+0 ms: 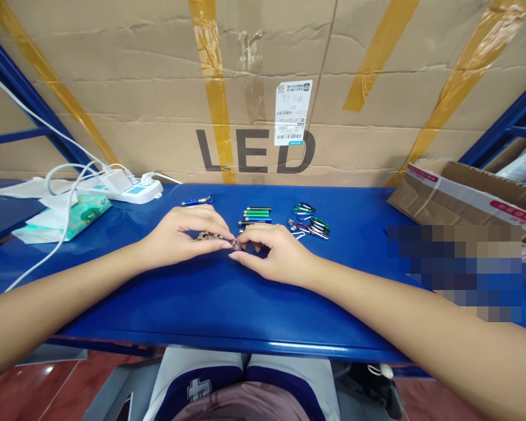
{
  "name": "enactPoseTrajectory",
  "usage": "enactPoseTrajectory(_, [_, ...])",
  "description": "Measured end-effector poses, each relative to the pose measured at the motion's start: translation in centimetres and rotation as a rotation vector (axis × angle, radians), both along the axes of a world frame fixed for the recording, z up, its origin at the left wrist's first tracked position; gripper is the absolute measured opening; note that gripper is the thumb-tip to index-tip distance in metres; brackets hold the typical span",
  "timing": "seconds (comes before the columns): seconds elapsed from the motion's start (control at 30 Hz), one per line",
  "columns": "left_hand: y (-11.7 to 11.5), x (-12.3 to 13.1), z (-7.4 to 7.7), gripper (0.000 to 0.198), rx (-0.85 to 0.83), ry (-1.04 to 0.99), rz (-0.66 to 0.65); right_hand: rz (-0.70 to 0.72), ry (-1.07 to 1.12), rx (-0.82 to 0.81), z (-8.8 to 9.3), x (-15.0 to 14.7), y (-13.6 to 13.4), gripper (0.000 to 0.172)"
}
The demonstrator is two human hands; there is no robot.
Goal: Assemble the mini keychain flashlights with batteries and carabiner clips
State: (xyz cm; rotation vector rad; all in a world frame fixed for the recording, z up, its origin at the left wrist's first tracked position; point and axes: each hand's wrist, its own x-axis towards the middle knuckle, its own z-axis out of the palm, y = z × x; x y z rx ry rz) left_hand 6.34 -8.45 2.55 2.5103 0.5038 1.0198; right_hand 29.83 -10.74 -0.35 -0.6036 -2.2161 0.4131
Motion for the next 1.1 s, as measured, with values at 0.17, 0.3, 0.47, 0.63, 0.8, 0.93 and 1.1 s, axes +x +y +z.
enactPoseTrajectory(0.17, [0.1,0.0,-0.1,0.010,0.064,-0.032,-0.024,0.002,-0.003,-0.010,0.0,0.0,0.0,0.012])
enactPoseTrajectory(0.3, [0.2,-0.2,-0.1,0.014,0.147,-0.029,-0.054,0.007,0.001,-0.018,0.0,0.0,0.0,0.011])
enactPoseTrajectory(0.47, [0.1,-0.2,-0.2,0.016,0.234,-0.028,-0.049,-0.004,-0.012,-0.017,0.1,0.0,-0.1,0.011])
enactPoseTrajectory(0.63, [0.2,-0.3,0.0,0.010,0.172,-0.037,-0.014,-0.009,-0.021,-0.001,0.2,0.1,-0.2,0.011])
enactPoseTrajectory(0.8, [1.9,-1.9,0.7,0.013,0.144,0.128,0.037,0.003,-0.019,0.003,0.5,0.2,-0.4,0.008])
enactPoseTrajectory(0.93, [3.5,-3.5,1.1,0.018,0.178,0.325,0.097,0.055,-0.033,0.026,0.7,0.3,-0.5,0.006])
enactPoseTrajectory(1.1, [4.2,-4.2,0.9,0.018,0.128,0.424,0.110,0.104,-0.071,0.089,0.9,0.5,-0.3,0.005])
